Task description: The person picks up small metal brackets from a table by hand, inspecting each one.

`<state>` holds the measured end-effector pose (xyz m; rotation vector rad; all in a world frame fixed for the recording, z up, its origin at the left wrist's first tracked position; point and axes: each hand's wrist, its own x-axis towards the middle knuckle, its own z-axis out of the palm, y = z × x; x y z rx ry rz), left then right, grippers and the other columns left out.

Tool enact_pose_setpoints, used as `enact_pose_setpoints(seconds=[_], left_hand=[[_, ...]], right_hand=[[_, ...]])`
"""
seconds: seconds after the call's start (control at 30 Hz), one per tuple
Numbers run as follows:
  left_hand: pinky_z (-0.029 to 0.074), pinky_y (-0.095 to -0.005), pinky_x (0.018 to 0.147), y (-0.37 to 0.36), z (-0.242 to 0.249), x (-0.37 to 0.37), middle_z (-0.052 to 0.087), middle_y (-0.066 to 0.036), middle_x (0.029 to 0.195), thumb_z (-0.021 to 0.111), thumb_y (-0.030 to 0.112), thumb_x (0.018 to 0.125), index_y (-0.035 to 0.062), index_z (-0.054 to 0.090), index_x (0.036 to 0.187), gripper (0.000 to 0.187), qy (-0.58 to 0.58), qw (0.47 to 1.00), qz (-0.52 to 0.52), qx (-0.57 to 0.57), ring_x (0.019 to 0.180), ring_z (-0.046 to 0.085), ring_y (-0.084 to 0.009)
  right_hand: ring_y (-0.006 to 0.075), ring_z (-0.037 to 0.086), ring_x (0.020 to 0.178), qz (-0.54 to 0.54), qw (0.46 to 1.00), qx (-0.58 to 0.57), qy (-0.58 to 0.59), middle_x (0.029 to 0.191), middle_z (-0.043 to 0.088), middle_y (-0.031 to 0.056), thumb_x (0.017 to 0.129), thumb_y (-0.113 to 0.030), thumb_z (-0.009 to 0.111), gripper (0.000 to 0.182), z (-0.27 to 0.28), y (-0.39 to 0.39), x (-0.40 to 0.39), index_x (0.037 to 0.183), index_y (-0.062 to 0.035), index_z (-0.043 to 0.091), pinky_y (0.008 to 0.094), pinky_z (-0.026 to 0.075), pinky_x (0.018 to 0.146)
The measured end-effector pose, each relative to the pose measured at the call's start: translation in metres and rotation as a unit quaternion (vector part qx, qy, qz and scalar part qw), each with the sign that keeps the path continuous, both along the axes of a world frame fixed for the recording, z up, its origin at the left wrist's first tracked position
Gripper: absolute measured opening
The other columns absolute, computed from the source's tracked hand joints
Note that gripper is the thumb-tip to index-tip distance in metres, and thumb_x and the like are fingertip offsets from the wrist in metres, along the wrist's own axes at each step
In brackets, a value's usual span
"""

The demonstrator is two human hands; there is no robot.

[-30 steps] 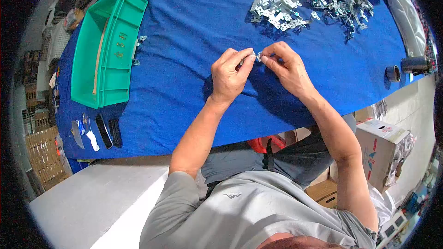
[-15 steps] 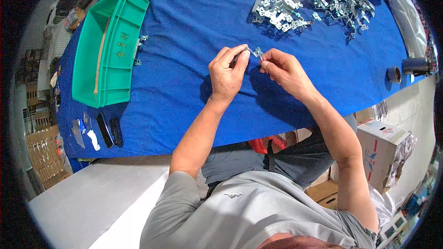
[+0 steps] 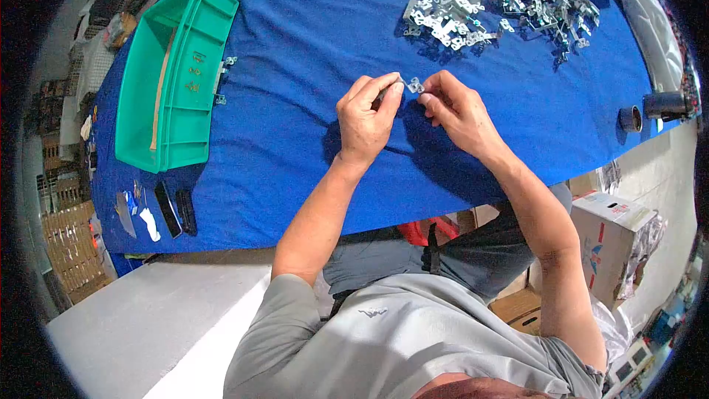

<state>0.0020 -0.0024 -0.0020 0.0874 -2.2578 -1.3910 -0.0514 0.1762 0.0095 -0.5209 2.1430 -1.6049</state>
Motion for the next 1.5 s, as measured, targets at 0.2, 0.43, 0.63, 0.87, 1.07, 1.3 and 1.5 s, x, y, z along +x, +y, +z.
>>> enact_pose_setpoints(seconds=[0.2,0.43,0.63,0.87,1.07,1.3,1.5], left_hand=[[0.048,-0.0267,0.058,0.003,0.002,0.001,0.066,-0.006,0.078,0.074,0.006,0.087,0.0016,0.076,0.103,0.016,0.014,0.999,-0.011,-0.031,0.065,0.061,-0.0113],[0.047,-0.0308,0.053,0.003,-0.001,0.000,0.065,-0.009,0.075,0.074,0.008,0.087,0.0025,0.075,0.098,0.012,0.046,0.996,-0.030,-0.075,0.060,0.060,-0.0166],[0.046,-0.0277,0.055,-0.002,-0.001,-0.003,0.065,-0.006,0.075,0.073,0.006,0.088,0.0013,0.075,0.099,0.012,0.029,0.999,0.018,0.027,0.061,0.058,-0.0118],[0.049,-0.0254,0.066,-0.003,0.004,0.000,0.069,-0.005,0.085,0.072,0.005,0.090,0.0016,0.075,0.105,0.016,-0.003,1.000,0.010,0.006,0.073,0.061,-0.0098],[0.048,-0.0250,0.065,-0.002,0.001,0.000,0.068,-0.005,0.084,0.072,0.005,0.090,0.0016,0.075,0.105,0.016,-0.004,0.999,0.007,0.032,0.073,0.061,-0.0096],[0.048,-0.0247,0.065,-0.002,-0.001,0.000,0.068,-0.004,0.083,0.072,0.006,0.090,0.0019,0.076,0.105,0.016,0.002,1.000,0.017,0.025,0.073,0.061,-0.0087],[0.049,-0.0250,0.064,-0.002,0.002,0.001,0.068,-0.006,0.081,0.073,0.007,0.089,0.0010,0.075,0.104,0.017,-0.014,1.000,0.011,-0.004,0.070,0.062,-0.0105]], right_hand=[[0.0158,0.058,0.070,-0.005,0.998,-0.022,0.058,0.082,0.063,0.0098,0.097,-0.015,0.064,0.016,0.005,0.000,-0.001,0.106,-0.0017,0.060,0.0323,0.049,0.063],[0.0147,0.059,0.080,-0.035,0.985,0.000,0.171,0.086,0.063,0.0102,0.096,-0.016,0.066,0.016,-0.003,0.001,-0.006,0.102,-0.0017,0.064,0.0320,0.048,0.071],[0.0132,0.061,0.077,-0.050,0.998,-0.028,0.012,0.087,0.068,0.0076,0.098,-0.019,0.062,0.019,0.003,0.006,-0.009,0.102,-0.0008,0.065,0.0289,0.049,0.067],[0.0100,0.058,0.066,0.026,0.998,0.008,-0.056,0.078,0.066,0.0035,0.099,-0.018,0.061,0.019,0.007,-0.001,0.000,0.103,0.0001,0.064,0.0286,0.049,0.060],[0.0104,0.058,0.066,0.011,1.000,-0.001,-0.013,0.077,0.065,0.0038,0.098,-0.017,0.062,0.019,0.003,0.001,-0.001,0.103,0.0005,0.064,0.0293,0.048,0.060],[0.0104,0.057,0.067,0.007,1.000,-0.009,-0.017,0.076,0.064,0.0051,0.098,-0.017,0.063,0.018,0.005,0.003,-0.001,0.103,0.0004,0.064,0.0300,0.048,0.061],[0.0103,0.057,0.067,0.004,0.999,0.016,0.047,0.073,0.063,0.0065,0.097,-0.017,0.065,0.016,-0.005,0.001,-0.003,0.102,-0.0017,0.064,0.0312,0.046,0.060]])
